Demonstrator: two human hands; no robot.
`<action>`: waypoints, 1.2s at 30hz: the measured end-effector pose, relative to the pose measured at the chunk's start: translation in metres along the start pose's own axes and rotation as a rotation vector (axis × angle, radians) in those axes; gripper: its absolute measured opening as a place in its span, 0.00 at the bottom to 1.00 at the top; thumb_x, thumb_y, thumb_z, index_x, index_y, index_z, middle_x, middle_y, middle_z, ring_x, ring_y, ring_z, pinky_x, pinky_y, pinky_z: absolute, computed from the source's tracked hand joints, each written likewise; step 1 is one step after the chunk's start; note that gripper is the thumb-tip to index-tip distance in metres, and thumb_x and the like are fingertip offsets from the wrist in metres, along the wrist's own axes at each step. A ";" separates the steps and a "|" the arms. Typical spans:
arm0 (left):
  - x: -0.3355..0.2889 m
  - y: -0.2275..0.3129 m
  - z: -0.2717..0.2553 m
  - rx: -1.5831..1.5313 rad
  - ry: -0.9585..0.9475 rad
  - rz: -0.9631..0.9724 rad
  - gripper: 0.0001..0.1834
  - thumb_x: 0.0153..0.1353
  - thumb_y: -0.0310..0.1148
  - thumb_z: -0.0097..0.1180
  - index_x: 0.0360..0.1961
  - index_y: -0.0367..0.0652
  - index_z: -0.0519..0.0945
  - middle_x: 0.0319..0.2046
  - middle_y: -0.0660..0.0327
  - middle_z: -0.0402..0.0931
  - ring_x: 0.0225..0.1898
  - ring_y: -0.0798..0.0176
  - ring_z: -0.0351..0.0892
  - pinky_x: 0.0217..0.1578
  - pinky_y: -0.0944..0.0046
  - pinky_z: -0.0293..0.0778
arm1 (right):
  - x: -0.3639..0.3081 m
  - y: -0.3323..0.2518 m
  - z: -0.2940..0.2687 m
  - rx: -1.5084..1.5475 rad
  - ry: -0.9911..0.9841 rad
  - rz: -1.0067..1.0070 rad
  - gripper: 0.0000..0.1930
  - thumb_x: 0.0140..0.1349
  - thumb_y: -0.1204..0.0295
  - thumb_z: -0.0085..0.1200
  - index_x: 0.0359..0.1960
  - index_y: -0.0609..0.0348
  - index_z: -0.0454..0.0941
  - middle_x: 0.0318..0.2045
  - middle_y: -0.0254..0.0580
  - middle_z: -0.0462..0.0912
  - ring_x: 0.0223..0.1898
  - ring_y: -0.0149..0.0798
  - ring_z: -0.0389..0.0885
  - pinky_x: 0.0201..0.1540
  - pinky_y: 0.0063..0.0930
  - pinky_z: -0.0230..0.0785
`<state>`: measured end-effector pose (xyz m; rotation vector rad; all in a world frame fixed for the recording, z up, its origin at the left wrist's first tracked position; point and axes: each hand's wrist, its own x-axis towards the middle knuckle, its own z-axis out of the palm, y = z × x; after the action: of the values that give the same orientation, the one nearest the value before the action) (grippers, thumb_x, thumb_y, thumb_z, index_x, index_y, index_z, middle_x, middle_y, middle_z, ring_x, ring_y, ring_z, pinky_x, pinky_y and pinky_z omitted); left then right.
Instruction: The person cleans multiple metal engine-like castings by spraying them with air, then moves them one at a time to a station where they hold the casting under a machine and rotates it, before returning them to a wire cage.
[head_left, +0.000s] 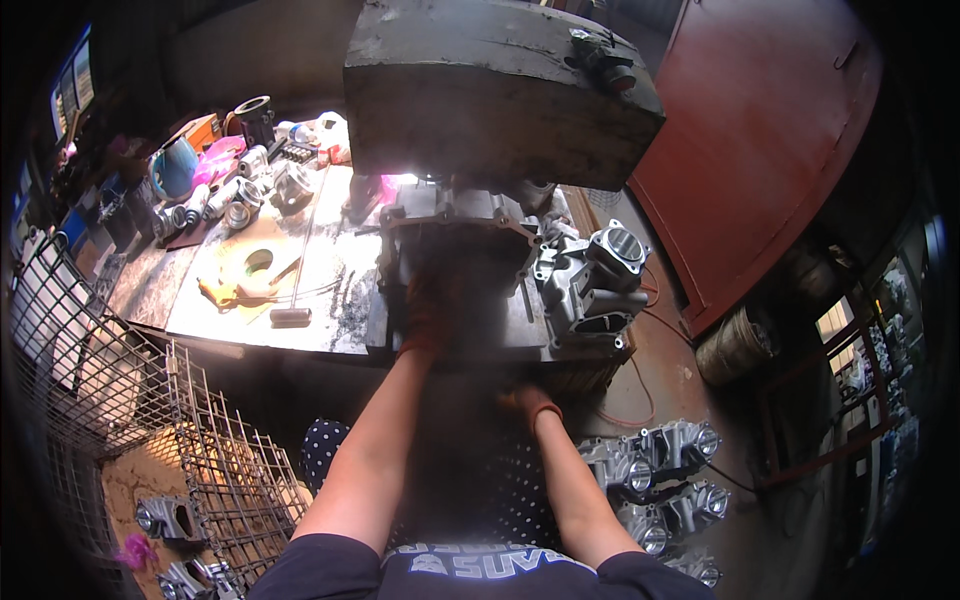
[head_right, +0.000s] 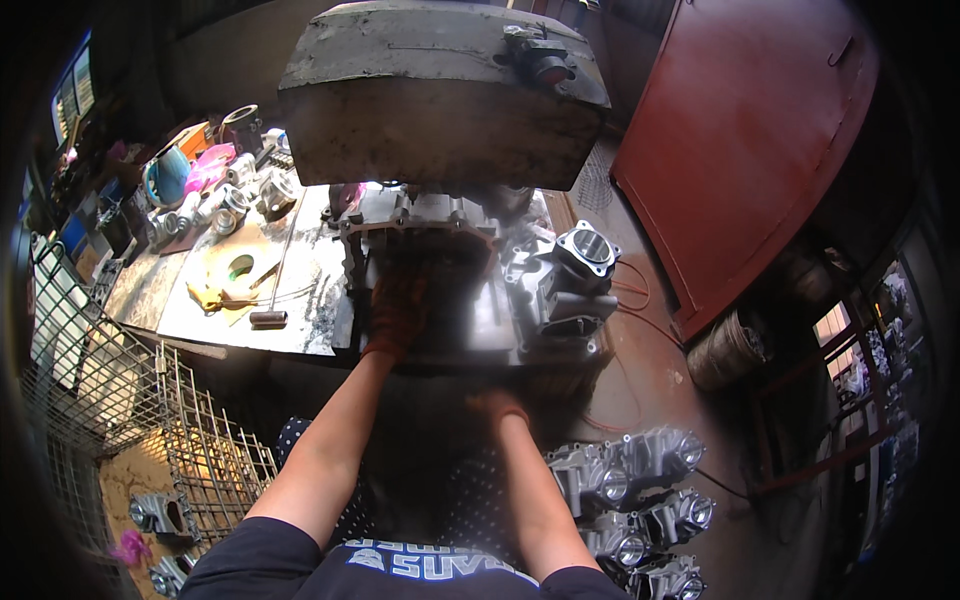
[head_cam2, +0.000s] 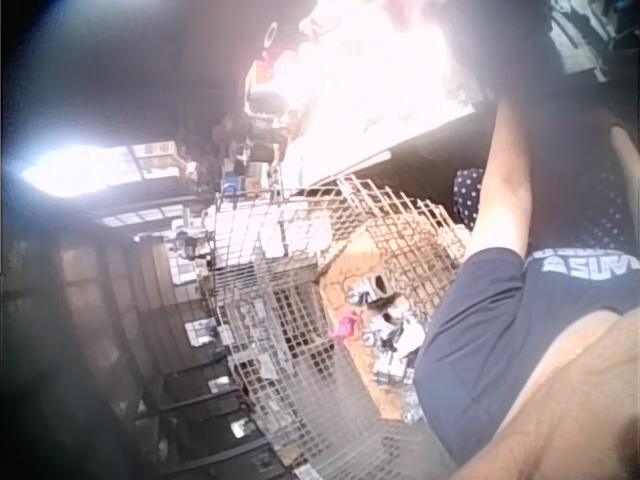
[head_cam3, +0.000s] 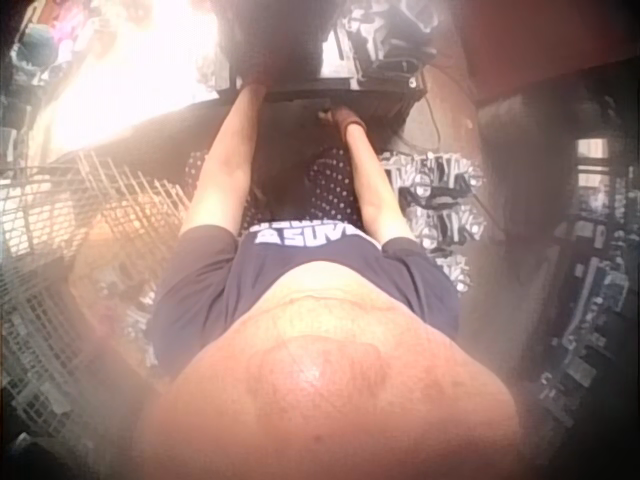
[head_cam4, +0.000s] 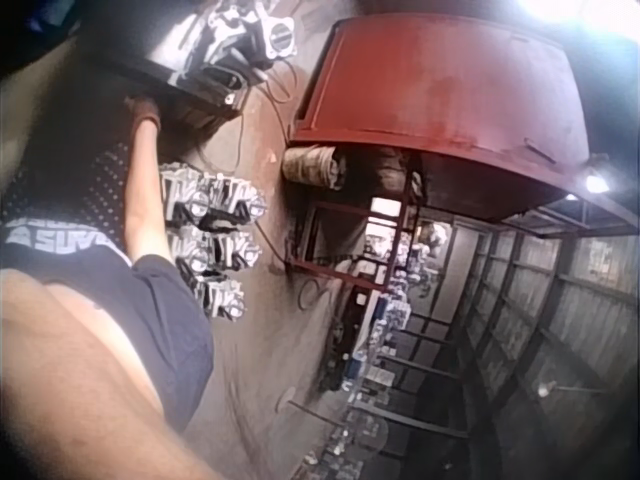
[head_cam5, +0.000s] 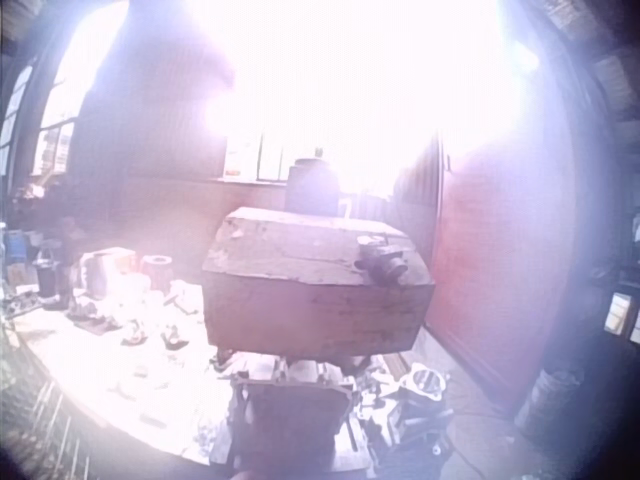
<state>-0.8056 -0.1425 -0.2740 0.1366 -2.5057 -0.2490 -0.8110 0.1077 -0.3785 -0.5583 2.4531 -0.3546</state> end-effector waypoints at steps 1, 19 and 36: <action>-0.001 0.001 -0.002 0.021 0.015 0.009 0.37 0.50 0.42 0.56 0.63 0.51 0.58 0.58 0.56 0.63 0.61 0.57 0.58 0.64 0.51 0.46 | -0.001 0.000 -0.001 0.005 0.010 -0.003 0.28 0.54 0.48 0.51 0.52 0.52 0.72 0.49 0.54 0.74 0.52 0.52 0.72 0.53 0.41 0.64; -0.002 0.001 0.002 -0.008 0.097 0.044 0.38 0.47 0.40 0.58 0.61 0.52 0.61 0.53 0.58 0.67 0.57 0.56 0.62 0.62 0.52 0.50 | 0.012 0.017 0.010 0.055 0.034 -0.022 0.27 0.52 0.48 0.53 0.51 0.49 0.73 0.47 0.53 0.76 0.49 0.51 0.74 0.51 0.41 0.65; -0.008 -0.005 0.017 0.136 0.051 0.025 0.37 0.50 0.42 0.55 0.63 0.52 0.58 0.54 0.57 0.67 0.57 0.58 0.63 0.63 0.52 0.48 | 0.005 0.004 0.009 0.031 0.090 0.012 0.27 0.52 0.45 0.49 0.48 0.48 0.75 0.47 0.50 0.76 0.49 0.51 0.75 0.49 0.39 0.67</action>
<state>-0.8088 -0.1440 -0.2928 0.1647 -2.4709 -0.0642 -0.8105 0.1072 -0.3899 -0.5255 2.5312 -0.4204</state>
